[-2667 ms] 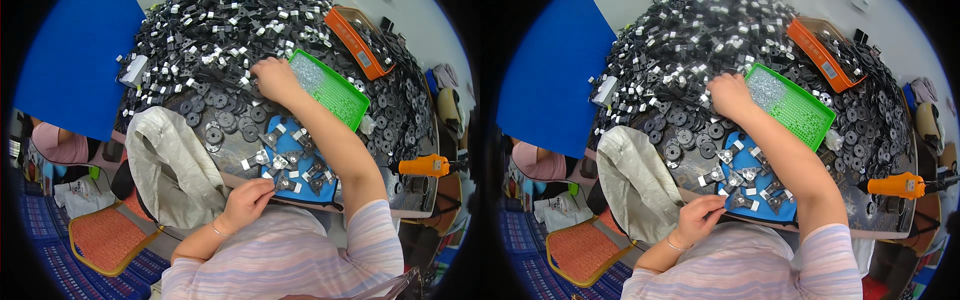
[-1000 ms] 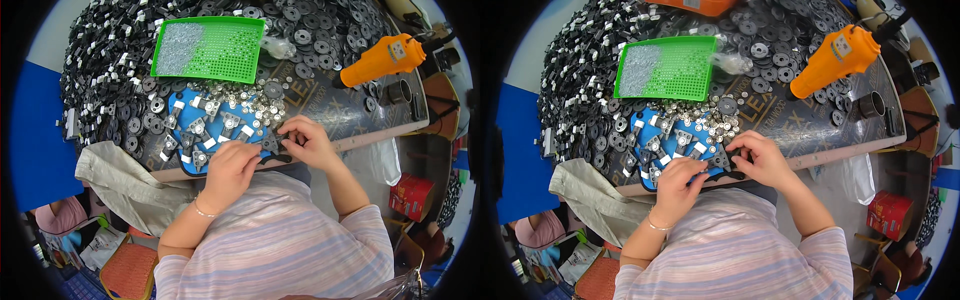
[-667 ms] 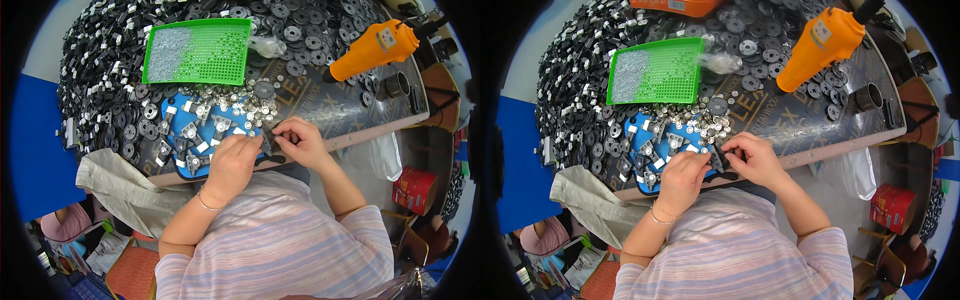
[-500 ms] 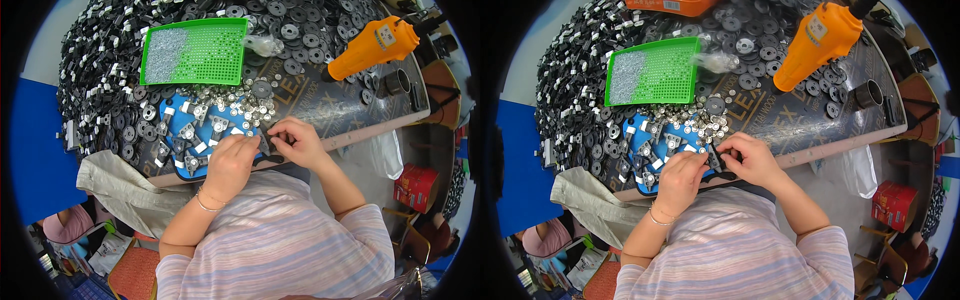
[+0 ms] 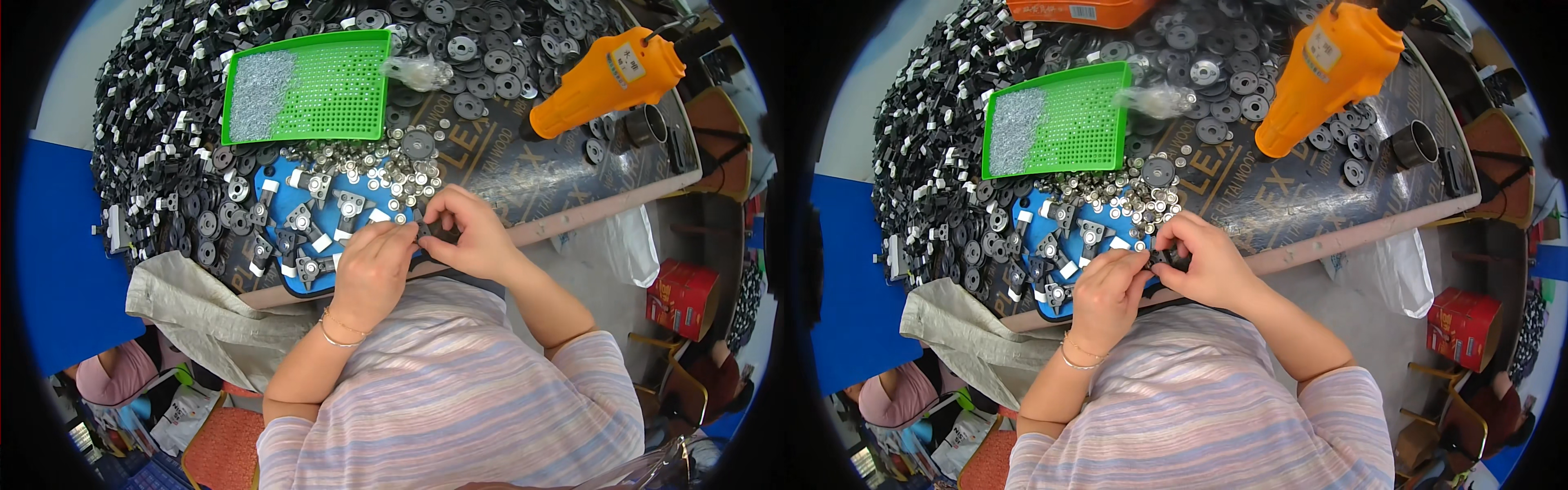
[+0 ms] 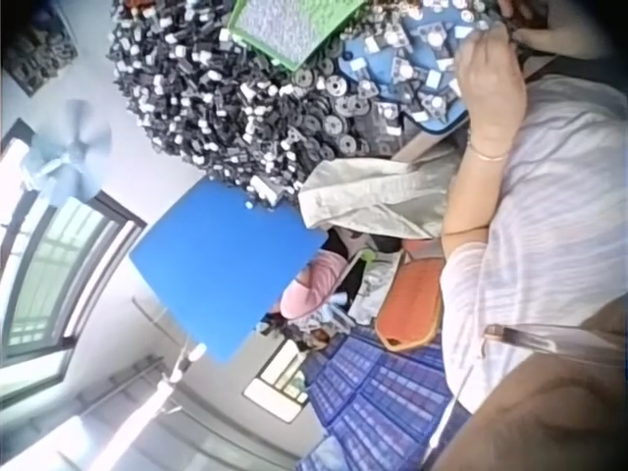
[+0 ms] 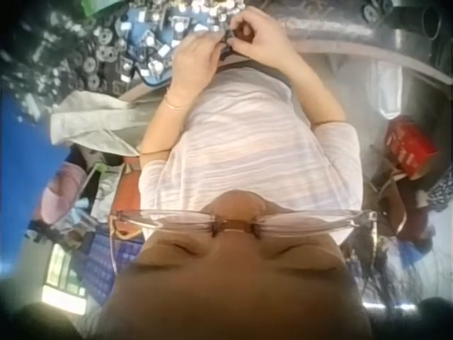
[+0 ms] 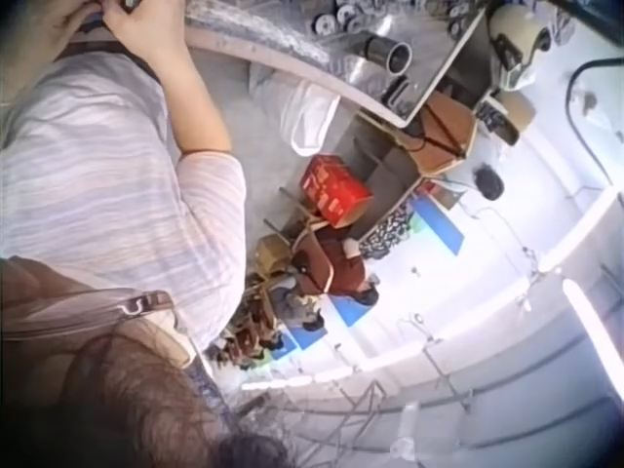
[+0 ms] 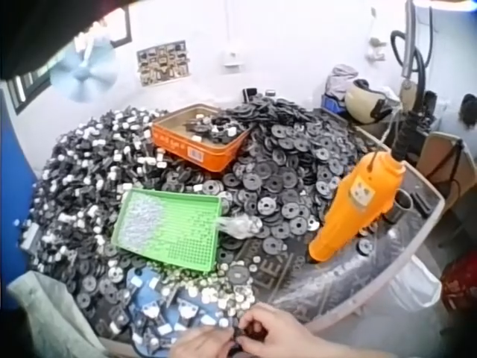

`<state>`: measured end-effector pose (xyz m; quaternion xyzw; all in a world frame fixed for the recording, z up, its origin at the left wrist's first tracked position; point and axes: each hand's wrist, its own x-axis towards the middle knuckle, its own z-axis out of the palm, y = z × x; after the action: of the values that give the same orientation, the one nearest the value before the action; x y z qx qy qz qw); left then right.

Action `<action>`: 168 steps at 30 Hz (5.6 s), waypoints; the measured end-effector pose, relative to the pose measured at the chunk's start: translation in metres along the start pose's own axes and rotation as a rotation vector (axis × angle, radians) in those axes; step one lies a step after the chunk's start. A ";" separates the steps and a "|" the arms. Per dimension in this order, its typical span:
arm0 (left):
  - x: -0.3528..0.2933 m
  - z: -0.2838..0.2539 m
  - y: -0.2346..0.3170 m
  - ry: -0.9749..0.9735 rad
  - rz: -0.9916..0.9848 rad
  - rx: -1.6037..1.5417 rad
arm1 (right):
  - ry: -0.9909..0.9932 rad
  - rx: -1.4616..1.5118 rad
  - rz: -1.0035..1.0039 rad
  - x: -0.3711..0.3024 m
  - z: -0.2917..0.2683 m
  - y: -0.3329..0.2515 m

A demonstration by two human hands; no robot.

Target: Assembling small plastic and metal components using an electric screwdriver on a workbench.

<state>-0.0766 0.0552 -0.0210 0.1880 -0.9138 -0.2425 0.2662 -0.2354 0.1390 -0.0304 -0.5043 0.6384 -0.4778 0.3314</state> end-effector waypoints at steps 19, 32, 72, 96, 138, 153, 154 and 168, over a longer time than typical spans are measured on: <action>0.041 -0.023 -0.022 0.055 0.019 0.069 | 0.127 0.185 0.024 -0.006 0.006 0.016; 0.015 -0.018 -0.010 -0.210 0.025 -0.026 | 0.139 0.313 0.020 -0.007 0.003 0.024; 0.019 -0.007 -0.007 -0.200 -0.088 -0.061 | 0.039 -0.024 -0.090 -0.011 0.009 0.011; 0.104 -0.003 -0.027 -0.266 0.325 0.454 | 0.614 0.433 -0.253 -0.019 -0.026 0.021; -0.002 -0.030 0.027 0.080 0.018 -0.054 | 0.023 0.723 0.227 -0.035 0.024 -0.017; 0.015 -0.020 0.006 -0.290 -0.081 0.033 | 0.638 0.317 -0.330 0.048 -0.089 -0.021; 0.016 -0.021 0.008 -0.291 -0.083 0.032 | 0.595 0.387 -0.316 0.050 -0.090 -0.022; 0.014 -0.013 0.004 -0.152 -0.067 0.180 | 0.495 0.405 -0.465 0.074 -0.083 -0.054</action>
<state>-0.0808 0.0477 -0.0033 0.2226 -0.9426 -0.1819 0.1700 -0.3129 0.0887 0.0522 -0.4296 0.4605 -0.7635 0.1433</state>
